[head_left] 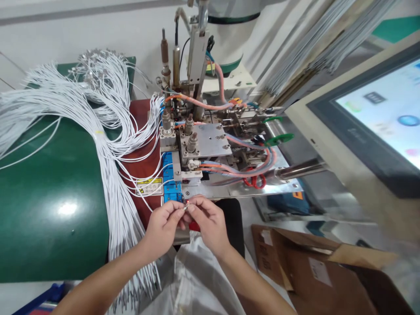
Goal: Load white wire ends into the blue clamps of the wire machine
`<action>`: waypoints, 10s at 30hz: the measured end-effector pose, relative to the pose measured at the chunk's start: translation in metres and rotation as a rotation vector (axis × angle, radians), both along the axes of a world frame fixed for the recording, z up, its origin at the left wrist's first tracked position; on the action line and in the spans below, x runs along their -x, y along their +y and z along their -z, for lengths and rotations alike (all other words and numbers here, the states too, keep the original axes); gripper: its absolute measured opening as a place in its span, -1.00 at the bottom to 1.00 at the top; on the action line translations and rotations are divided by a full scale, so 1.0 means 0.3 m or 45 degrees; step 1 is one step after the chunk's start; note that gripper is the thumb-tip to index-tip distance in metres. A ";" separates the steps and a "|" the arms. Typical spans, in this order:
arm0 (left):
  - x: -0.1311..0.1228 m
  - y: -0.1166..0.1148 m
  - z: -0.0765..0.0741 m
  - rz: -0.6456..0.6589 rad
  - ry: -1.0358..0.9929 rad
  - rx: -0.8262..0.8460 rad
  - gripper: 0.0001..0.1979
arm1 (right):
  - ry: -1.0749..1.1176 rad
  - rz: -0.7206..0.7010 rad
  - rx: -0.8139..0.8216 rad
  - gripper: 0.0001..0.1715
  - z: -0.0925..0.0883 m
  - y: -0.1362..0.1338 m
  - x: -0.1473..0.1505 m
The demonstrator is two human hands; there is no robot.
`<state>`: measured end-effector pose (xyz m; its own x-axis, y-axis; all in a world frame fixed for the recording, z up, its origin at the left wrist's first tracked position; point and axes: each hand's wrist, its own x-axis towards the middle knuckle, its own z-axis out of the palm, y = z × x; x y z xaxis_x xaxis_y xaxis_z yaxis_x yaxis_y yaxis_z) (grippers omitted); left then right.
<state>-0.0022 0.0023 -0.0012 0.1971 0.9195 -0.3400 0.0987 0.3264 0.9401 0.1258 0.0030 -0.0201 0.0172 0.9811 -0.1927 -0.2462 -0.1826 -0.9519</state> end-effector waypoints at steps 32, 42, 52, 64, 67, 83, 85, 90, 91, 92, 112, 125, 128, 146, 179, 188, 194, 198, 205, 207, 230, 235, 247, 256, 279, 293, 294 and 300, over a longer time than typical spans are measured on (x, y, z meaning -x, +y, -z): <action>0.015 -0.015 0.027 0.007 0.309 -0.274 -0.84 | -0.603 -0.011 -0.522 -0.92 -0.011 0.015 -0.025; 0.061 0.017 -0.038 0.234 0.500 -0.247 -0.86 | -0.609 -0.276 -0.490 -0.84 -0.047 0.046 -0.058; 0.011 -0.011 0.026 -0.124 0.240 -0.138 -0.86 | -0.336 0.120 -0.221 -0.88 0.010 -0.003 0.015; 0.014 -0.002 0.035 -0.060 0.298 -0.116 -0.84 | -0.330 0.173 -0.077 -0.89 0.004 0.008 0.023; 0.046 0.017 0.016 0.075 0.383 -0.110 -0.79 | -0.564 0.212 -0.244 -0.87 0.015 0.017 0.010; 0.102 0.111 -0.002 0.404 0.988 -0.483 -0.84 | -0.655 0.001 0.083 -0.82 0.103 0.056 0.002; 0.103 0.119 0.000 0.416 1.022 -0.493 -0.84 | -0.625 -0.056 0.123 -0.82 0.111 0.062 -0.003; 0.109 0.130 0.008 0.408 1.041 -0.526 -0.85 | -0.609 -0.186 0.073 -0.80 0.123 0.076 -0.023; 0.111 0.130 0.011 0.408 1.030 -0.536 -0.85 | -0.658 -0.195 0.003 -0.79 0.125 0.078 -0.027; 0.113 0.130 0.014 0.407 1.019 -0.546 -0.84 | -0.725 -0.198 -0.076 -0.78 0.127 0.081 -0.031; 0.123 0.092 0.063 0.488 1.110 -0.765 -0.77 | -0.957 -0.054 -0.299 -0.66 0.188 0.081 0.021; 0.122 0.096 0.042 0.753 1.275 -0.891 -0.46 | -0.708 -0.008 -0.089 -0.59 0.184 0.068 -0.008; 0.117 0.095 0.038 0.783 1.330 -0.877 -0.49 | -0.859 -0.043 -0.167 -0.62 0.179 0.069 0.003; 0.126 0.092 0.035 0.863 1.536 -1.034 -0.51 | -0.804 0.026 -0.205 -0.59 0.194 0.086 0.031; 0.112 0.011 -0.034 0.303 0.850 -0.987 -0.86 | -0.509 0.011 -0.523 -0.89 0.011 -0.015 -0.038; 0.052 0.007 0.010 0.054 0.750 -0.959 -0.85 | -0.609 0.033 -0.564 -0.88 -0.041 0.023 -0.029; 0.048 0.000 0.006 0.048 0.602 -0.567 -0.81 | -0.516 0.026 -0.541 -0.88 -0.023 0.021 -0.020; 0.047 0.000 0.005 0.042 0.516 -0.438 -0.79 | -0.495 0.030 -0.545 -0.88 -0.019 0.028 -0.007; 0.043 0.000 0.005 -0.031 0.508 -0.409 -0.80 | -0.372 0.087 -0.416 -0.88 0.001 0.019 0.040; 0.045 0.000 0.008 -0.029 0.490 -0.398 -0.80 | -0.367 0.072 -0.426 -0.88 0.004 0.020 0.041; 0.032 -0.013 0.036 -0.122 0.551 -0.420 -0.82 | -0.654 0.241 -0.588 -0.88 0.012 0.028 0.062; 0.031 -0.011 0.028 -0.133 0.582 -0.470 -0.82 | -0.570 0.235 -0.506 -0.86 0.014 0.027 0.059; 0.065 0.002 0.000 0.102 0.751 -0.681 -0.84 | -0.772 -0.184 -0.711 -0.89 -0.033 0.069 -0.035; 0.079 0.028 -0.036 0.092 0.631 -0.408 -0.85 | -0.518 -0.110 -0.405 -0.78 -0.046 0.058 0.005; 0.125 0.058 0.010 0.316 0.823 -0.661 -0.86 | -0.834 -0.056 -0.206 -0.83 0.065 0.047 -0.019; 0.118 0.085 0.042 0.380 1.143 -0.662 -0.84 | -0.929 -0.155 -0.029 -0.79 0.099 0.061 -0.013; 0.117 0.085 0.041 0.390 1.154 -0.667 -0.84 | -0.904 -0.183 -0.020 -0.80 0.101 0.065 -0.017; 0.126 0.087 0.058 0.404 1.125 -0.730 -0.83 | -1.056 -0.233 -0.201 -0.67 0.112 0.094 -0.023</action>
<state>-0.0401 0.0283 -0.0185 0.3501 0.9366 -0.0159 0.8135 -0.2956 0.5009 0.1328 0.0311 -0.0537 -0.0690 0.9964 -0.0492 0.5596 -0.0022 -0.8288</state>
